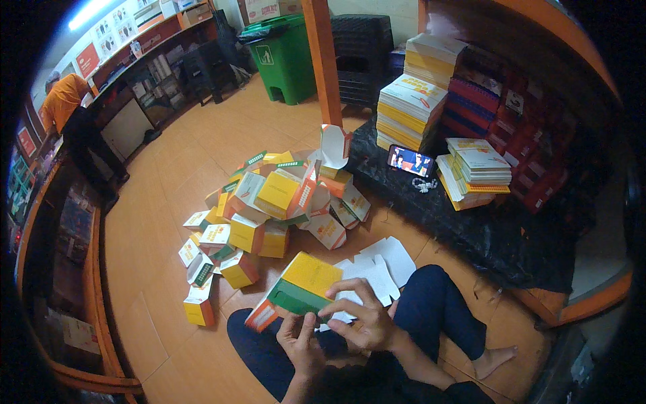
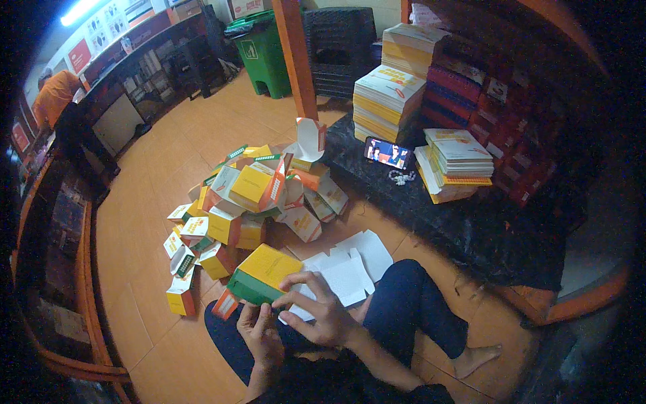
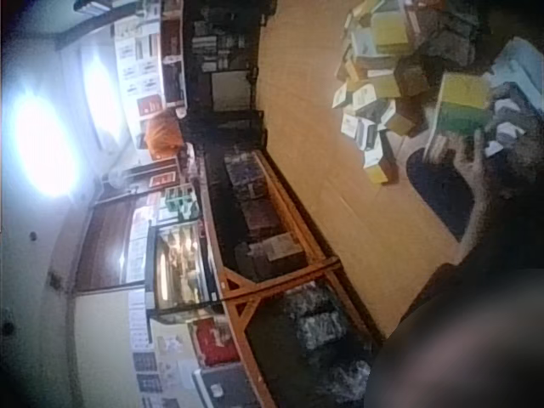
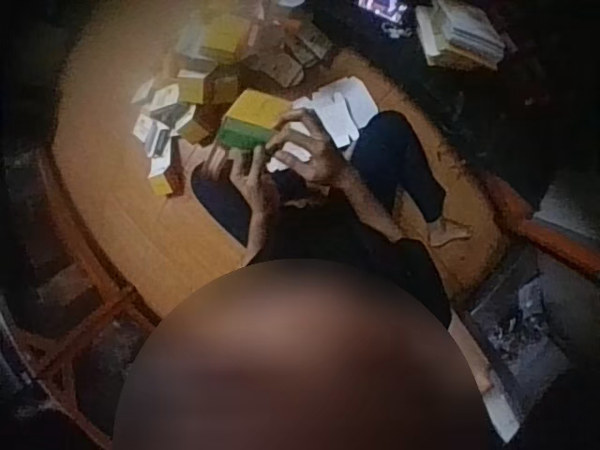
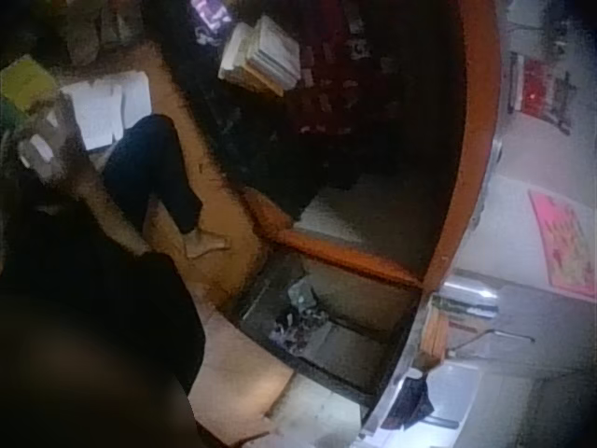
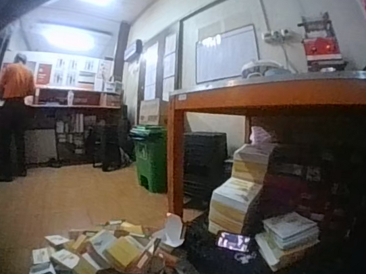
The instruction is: The person sits on the floor and folds flat cardboard pieces into small rectangular boxes. They repeatedly pick up a flat piece, fold the sides, and tuck the flaps to form a box, then place it on a growing pile. Another person in an orange shirt is visible in the background working at a counter.
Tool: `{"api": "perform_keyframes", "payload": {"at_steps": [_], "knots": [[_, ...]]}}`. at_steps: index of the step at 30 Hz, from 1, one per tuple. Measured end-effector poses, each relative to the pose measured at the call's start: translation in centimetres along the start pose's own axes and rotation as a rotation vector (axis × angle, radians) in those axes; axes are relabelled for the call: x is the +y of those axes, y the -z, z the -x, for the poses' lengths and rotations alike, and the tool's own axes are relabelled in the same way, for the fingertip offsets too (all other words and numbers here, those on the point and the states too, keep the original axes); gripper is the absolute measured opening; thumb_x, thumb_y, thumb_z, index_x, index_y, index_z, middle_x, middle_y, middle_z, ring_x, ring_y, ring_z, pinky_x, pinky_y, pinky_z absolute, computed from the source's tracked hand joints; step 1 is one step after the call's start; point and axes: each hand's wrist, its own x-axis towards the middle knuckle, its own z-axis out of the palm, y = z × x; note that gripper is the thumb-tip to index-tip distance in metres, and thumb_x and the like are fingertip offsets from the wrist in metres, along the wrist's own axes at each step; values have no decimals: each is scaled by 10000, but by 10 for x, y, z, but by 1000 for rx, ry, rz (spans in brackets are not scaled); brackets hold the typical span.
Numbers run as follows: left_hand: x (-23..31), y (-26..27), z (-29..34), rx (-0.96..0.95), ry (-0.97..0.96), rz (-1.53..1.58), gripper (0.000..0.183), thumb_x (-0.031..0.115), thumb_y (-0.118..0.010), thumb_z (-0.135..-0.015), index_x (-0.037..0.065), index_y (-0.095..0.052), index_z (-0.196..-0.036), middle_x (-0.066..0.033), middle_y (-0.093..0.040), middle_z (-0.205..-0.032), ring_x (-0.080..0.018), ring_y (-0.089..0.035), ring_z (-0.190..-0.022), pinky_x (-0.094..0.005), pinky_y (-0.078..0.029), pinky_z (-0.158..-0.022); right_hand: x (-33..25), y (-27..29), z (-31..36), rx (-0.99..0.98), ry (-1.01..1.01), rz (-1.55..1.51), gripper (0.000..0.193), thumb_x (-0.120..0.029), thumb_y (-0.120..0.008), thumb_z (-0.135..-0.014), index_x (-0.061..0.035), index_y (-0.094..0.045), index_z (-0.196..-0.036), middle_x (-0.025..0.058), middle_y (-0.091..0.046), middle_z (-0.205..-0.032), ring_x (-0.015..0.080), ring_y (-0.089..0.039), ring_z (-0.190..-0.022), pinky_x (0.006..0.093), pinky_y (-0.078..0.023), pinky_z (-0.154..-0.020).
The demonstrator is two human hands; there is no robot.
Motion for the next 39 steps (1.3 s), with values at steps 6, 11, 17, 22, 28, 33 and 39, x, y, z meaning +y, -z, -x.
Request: {"api": "perform_keyframes", "payload": {"at_steps": [6, 11, 17, 22, 28, 33, 39], "knots": [[0, 42, -9, -443, -106, -235, 176, 31, -626, -883, -33, -661, -1044, -100, -652, -1043, -191, -581, -901, -324, -445, -802, 12, 31, -11, 140, -374, -324, 440, -274, -573, -1007, -36, -510, -1371, 112, -541, -1323, 225, -511, -1221, 392, -390, -1081], [8, 68, -32, -792, -457, -985, 258, 19, -621, -840, 6, -668, -1094, -168, -575, -1228, -315, -553, -1100, -399, -430, -944, 6, 35, -9, 125, -476, -607, 477, -303, -594, -1024, -37, -508, -1411, 107, -565, -1327, 186, -514, -1254, 344, -394, -1070], [18, 60, -28, -523, -90, -851, 419, 48, -564, -896, 23, -552, -1314, -172, -521, -1398, -384, -486, -1291, -502, -350, -1114, 19, 6, -5, 184, -472, -513, 332, -209, -629, -1019, -19, -590, -1289, 78, -684, -1080, 132, -630, -1045, 286, -503, -909], [3, 18, -26, -287, -125, -253, 439, 43, -569, -978, 25, -479, -1407, -194, -542, -1391, -280, -499, -1325, -415, -371, -1127, 15, -22, 3, 184, -518, -397, 230, -152, -599, -1013, -9, -604, -1192, 132, -694, -1041, 149, -654, -1002, 305, -518, -855], [-2, 17, -35, -135, -260, -380, 218, 64, -647, -987, -9, -626, -1191, -75, -691, -1090, -127, -643, -1000, -277, -517, -887, 10, -13, -2, 143, -321, 55, 231, -145, -649, -983, -8, -639, -1169, 104, -714, -969, 140, -669, -901, 294, -512, -799], [-2, 33, -38, -3, -189, -244, 168, 13, -666, -944, -20, -652, -1108, -73, -702, -1039, -133, -657, -945, -281, -528, -846, 2, -19, 7, 17, -606, -269, 275, -127, -653, -974, -42, -643, -1235, 137, -756, -940, 226, -733, -848, 345, -545, -780], [5, 30, -50, 135, -186, -82, 246, 54, -621, -976, 0, -594, -1214, -98, -691, -1125, -164, -664, -997, -304, -534, -894, 5, -29, 19, -77, -724, -191, 225, -187, -620, -997, -46, -686, -1159, 138, -764, -940, 185, -728, -818, 303, -531, -764]]}}
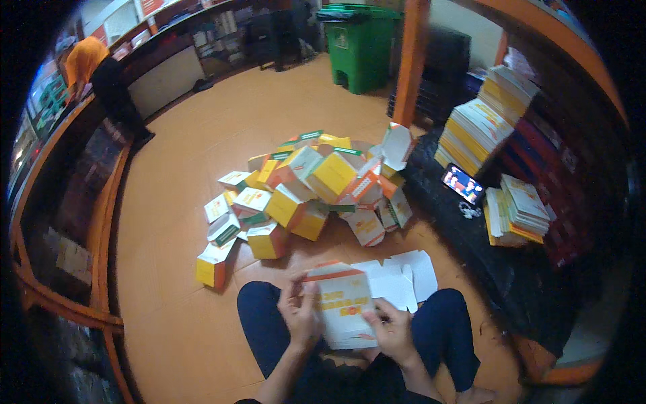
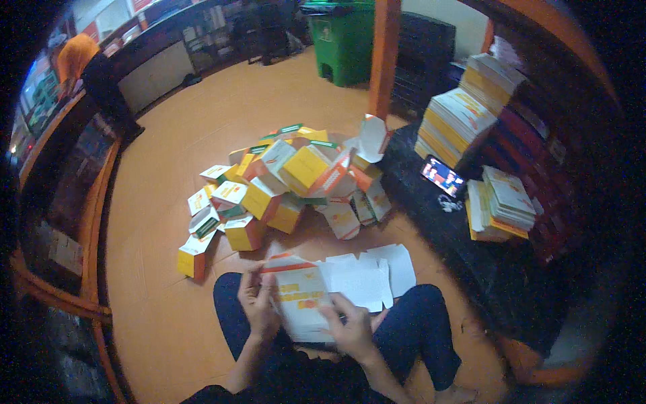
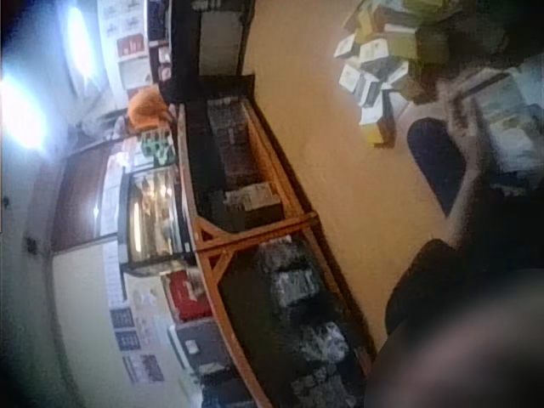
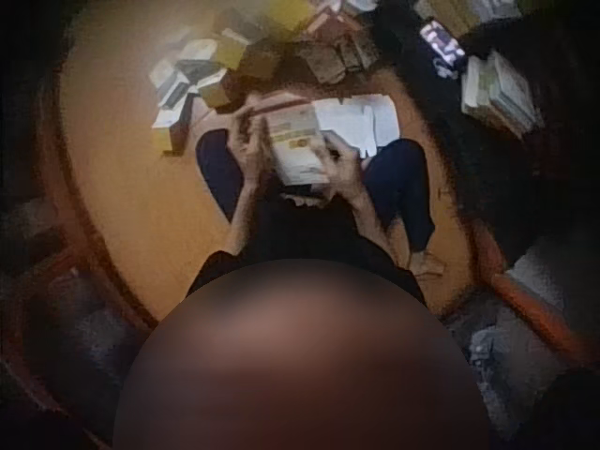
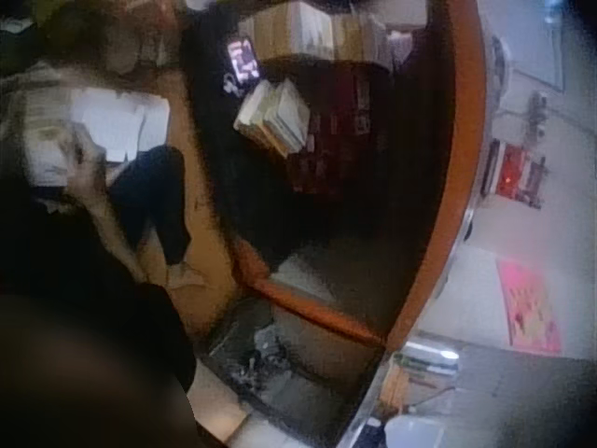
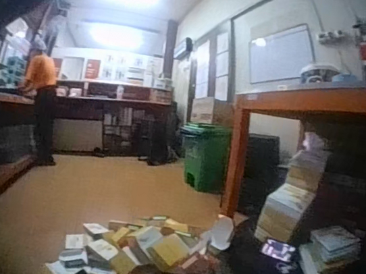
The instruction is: The person sits on the floor and folds flat cardboard pieces into small rectangular boxes. They repeatedly pick up a flat piece, fold the sides, and tuck the flaps to form a box, then place it on a growing pile. Another person in an orange shirt is visible in the background working at a counter.
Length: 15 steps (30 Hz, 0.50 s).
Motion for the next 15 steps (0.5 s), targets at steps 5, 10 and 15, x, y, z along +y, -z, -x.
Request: {"api": "perform_keyframes", "payload": {"at_steps": [5, 10, 15], "knots": [[9, -5, 20, -599, 173, -361, 551, 110, -647, -984, 27, -397, -1468, -119, -696, -1138, -189, -681, -989, -345, -553, -864, 2, 15, -12, 372, 203, -213, 206, -177, -618, -1000, 18, -678, -1028, 72, -732, -852, 95, -636, -747, 261, -494, -727], [9, 10, 15, -643, 300, -285, 317, 99, -652, -972, -6, -624, -1270, -116, -724, -1087, -172, -692, -940, -299, -543, -858, -1, 25, -22, 303, 273, -340, 155, -77, -690, -924, 9, -692, -1052, 48, -690, -902, 99, -612, -810, 252, -485, -753], [2, 31, -2, -418, 326, 121, 128, 17, -646, -894, -10, -768, -871, -108, -752, -935, -139, -695, -822, -268, -546, -753, -1, 30, -31, -110, 424, 7, 598, -73, -913, -667, -40, -703, -1225, 47, -576, -1047, 129, -589, -963, 257, -472, -867]]}}
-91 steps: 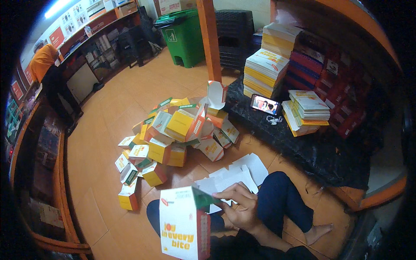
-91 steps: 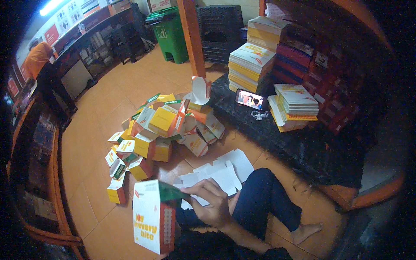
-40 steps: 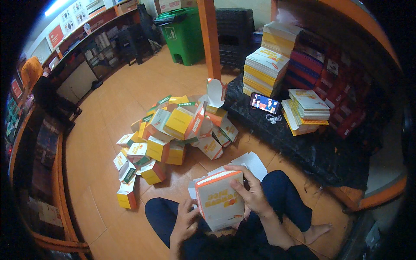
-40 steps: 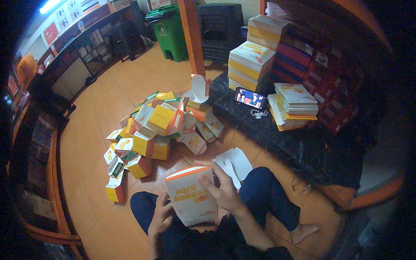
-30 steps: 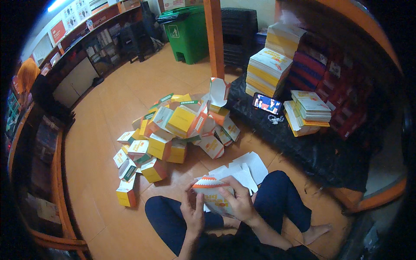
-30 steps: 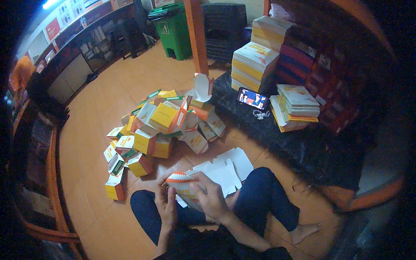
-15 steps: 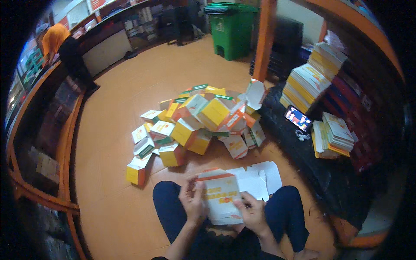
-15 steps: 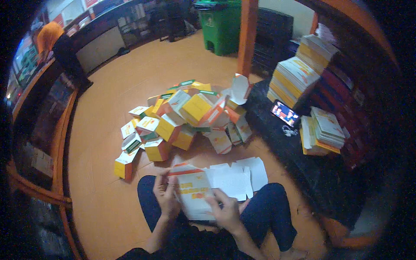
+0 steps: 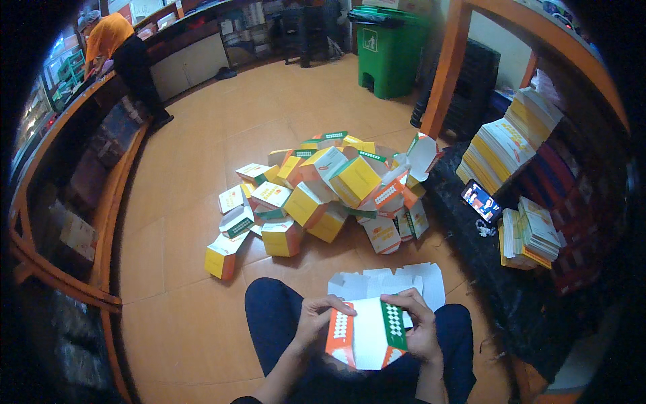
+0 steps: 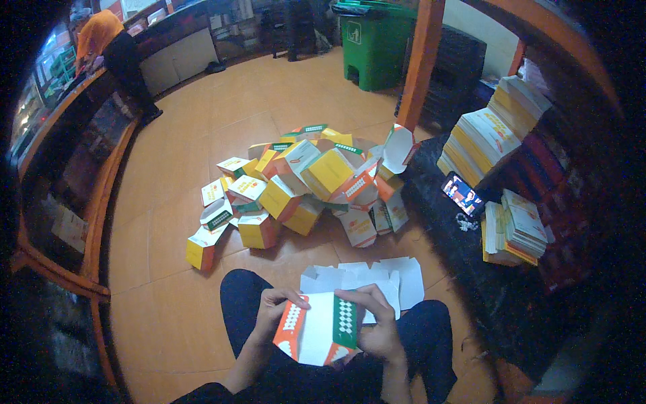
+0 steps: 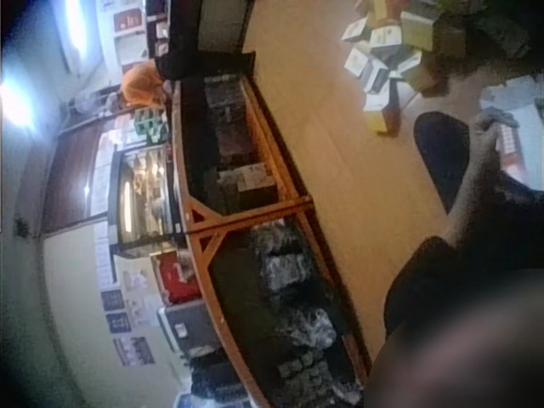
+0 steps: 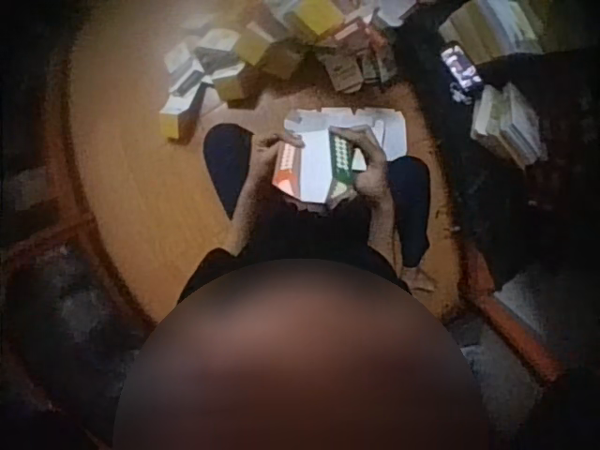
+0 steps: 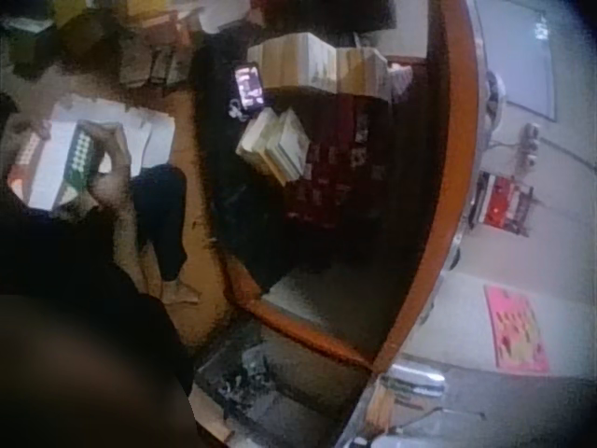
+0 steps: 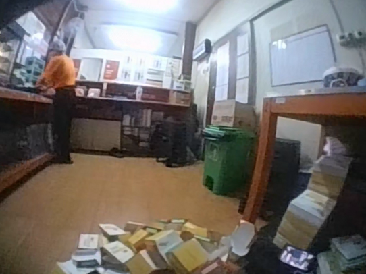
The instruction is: The person sits on the floor and folds flat cardboard pieces into small rectangular boxes. They repeatedly pick up a flat piece, fold the sides, and tuck the flaps to form a box, then place it on a growing pile. Another person in an orange shirt is visible in the background working at a counter.
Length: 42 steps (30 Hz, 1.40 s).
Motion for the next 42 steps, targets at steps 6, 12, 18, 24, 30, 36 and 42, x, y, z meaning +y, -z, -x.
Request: {"api": "perform_keyframes", "payload": {"at_steps": [6, 12, 18, 24, 30, 36, 42], "knots": [[4, 18, -11, 160, -164, -23, 872, 494, -683, -863, 38, -359, -1531, -129, -502, -1439, -227, -481, -1336, -393, -341, -1138, 16, -38, -46, 76, -242, -385, 507, -37, -855, -749, -71, -641, -1207, 17, -578, -1073, 139, -606, -1051, 312, -495, -951], [11, 52, -1, 269, -124, -85, 775, 431, -608, -880, 28, -379, -1502, -136, -508, -1412, -254, -482, -1333, -368, -321, -1107, 41, -57, -198, 248, -104, -1372, 444, -340, -575, -1037, -158, -440, -1419, 47, -556, -1334, 195, -572, -1196, 380, -439, -1070], [-16, 64, 4, 327, -8, -208, 483, 282, -581, -937, 6, -535, -1331, -141, -564, -1321, -238, -578, -1207, -362, -452, -1023, 135, -100, -165, 212, -34, -431, 423, -311, -624, -999, -96, -544, -1355, 62, -632, -1208, 223, -605, -1155, 418, -460, -1024], [-30, 73, 8, 338, 86, -302, 318, 175, -535, -973, 4, -598, -1233, -117, -633, -1188, -220, -634, -1108, -344, -487, -968, 218, -103, -74, -176, -154, 760, 499, -110, -692, -821, -55, -600, -1308, 166, -603, -1278, 356, -574, -1192, 450, -462, -1021], [-39, 76, 15, 365, 102, -332, 250, 153, -546, -992, 10, -636, -1177, -86, -662, -1118, -188, -644, -1077, -314, -498, -958, 240, -100, -39, -191, -157, 723, 574, -113, -704, -806, -81, -578, -1365, 140, -547, -1406, 348, -479, -1335, 458, -387, -1105], [-52, 77, 8, 307, 93, -380, 204, 120, -565, -988, 14, -671, -1127, -76, -679, -1083, -172, -627, -1051, -310, -483, -968, 245, -101, -33, -125, -29, 833, 542, -101, -691, -812, -53, -570, -1338, 176, -578, -1352, 367, -510, -1300, 456, -399, -1096], [-66, 73, 6, 289, 84, -520, 215, 83, -588, -964, -7, -668, -1142, -88, -686, -1100, -186, -630, -1065, -331, -476, -971, 250, -105, -28, -1, 121, 898, 372, -70, -611, -818, -4, -592, -1184, 201, -614, -1215, 366, -592, -1161, 463, -463, -1010]]}}
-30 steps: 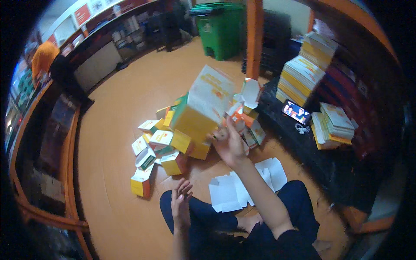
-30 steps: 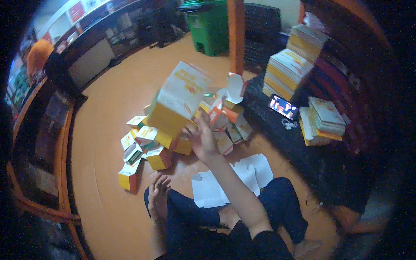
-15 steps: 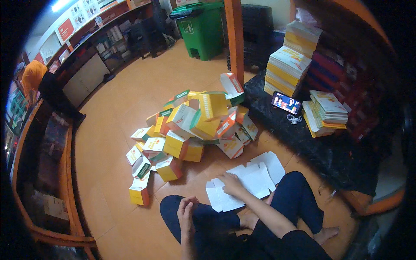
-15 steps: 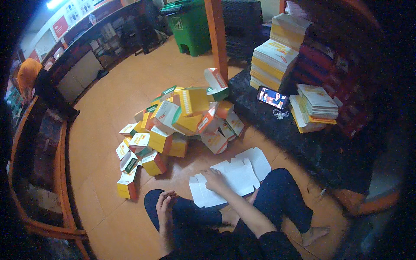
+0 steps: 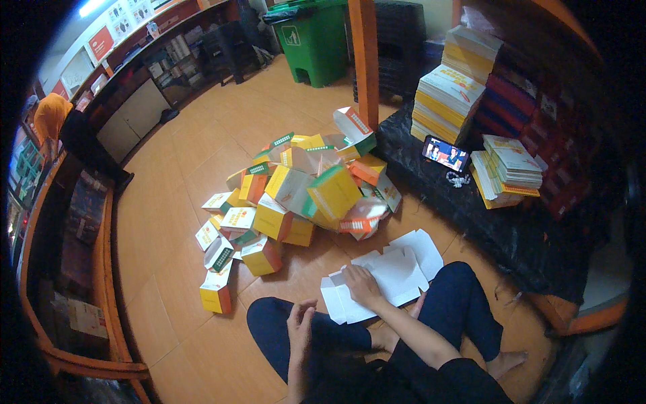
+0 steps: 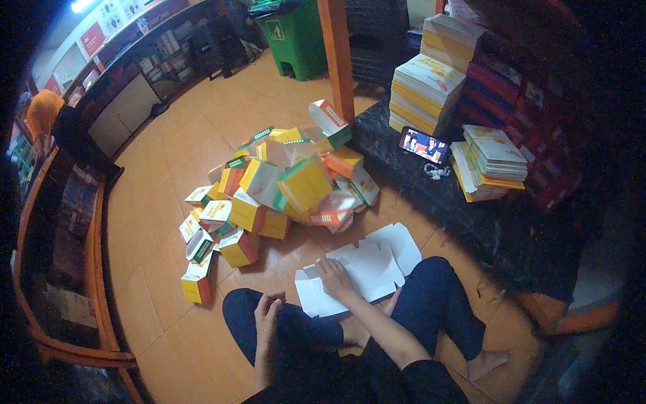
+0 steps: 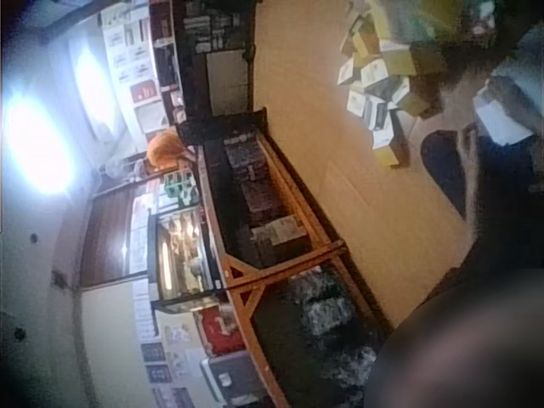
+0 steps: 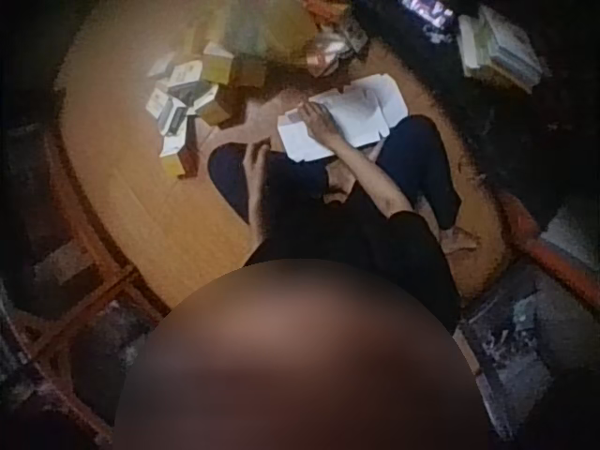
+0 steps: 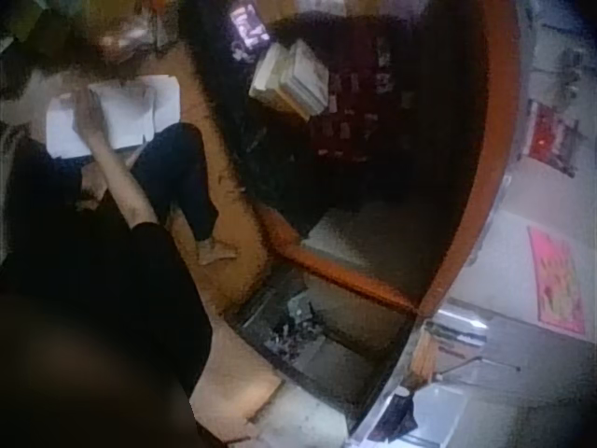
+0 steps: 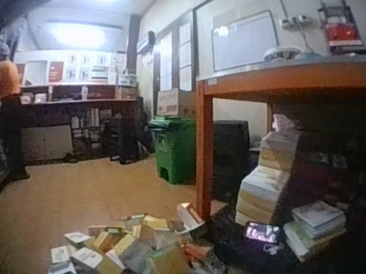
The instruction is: The person sits on the floor and folds flat cardboard pieces into small rectangular boxes. They repeatedly pick up a flat piece, fold the sides, and tuck the flaps to form a box, then place it on a growing pile. Another person in an orange shirt is visible in the background working at a counter.
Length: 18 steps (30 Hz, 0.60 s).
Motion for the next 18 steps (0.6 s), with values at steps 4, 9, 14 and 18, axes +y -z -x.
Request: {"api": "perform_keyframes", "payload": {"at_steps": [4, 9, 14, 18], "knots": [[4, -21, -9, -6, -204, -291, 308, 124, -671, -888, 54, -672, -1188, -150, -621, -1225, -291, -568, -1202, -397, -423, -1054, 3, -8, 6, 32, -50, -42, 436, -56, -594, -844, -7, -560, -1276, 190, -603, -1250, 357, -580, -1187, 464, -468, -1017], [23, -82, -56, -73, -738, -747, 590, 241, -772, -792, 254, -614, -1360, -145, -366, -1534, -423, -218, -1464, -555, -216, -1177, 12, -25, 15, -139, -206, -107, 593, -149, -579, -912, -30, -437, -1475, 166, -521, -1441, 334, -474, -1363, 433, -394, -1140], [39, -123, -77, -52, -802, -957, 764, 351, -788, -803, 371, -470, -1497, -165, -217, -1613, -459, -14, -1519, -644, -94, -1187, 21, -38, 23, 47, -159, -633, 589, -236, -452, -1030, 7, -296, -1542, 119, -482, -1501, 276, -417, -1418, 399, -319, -1196], [39, -124, -84, 61, -741, -1002, 911, 383, -822, -790, 358, -343, -1565, -181, -178, -1619, -436, -40, -1520, -652, -55, -1184, 16, -17, 24, 48, -13, -127, 480, -148, -512, -948, 27, -482, -1394, 134, -564, -1380, 299, -522, -1299, 417, -413, -1110]]}}
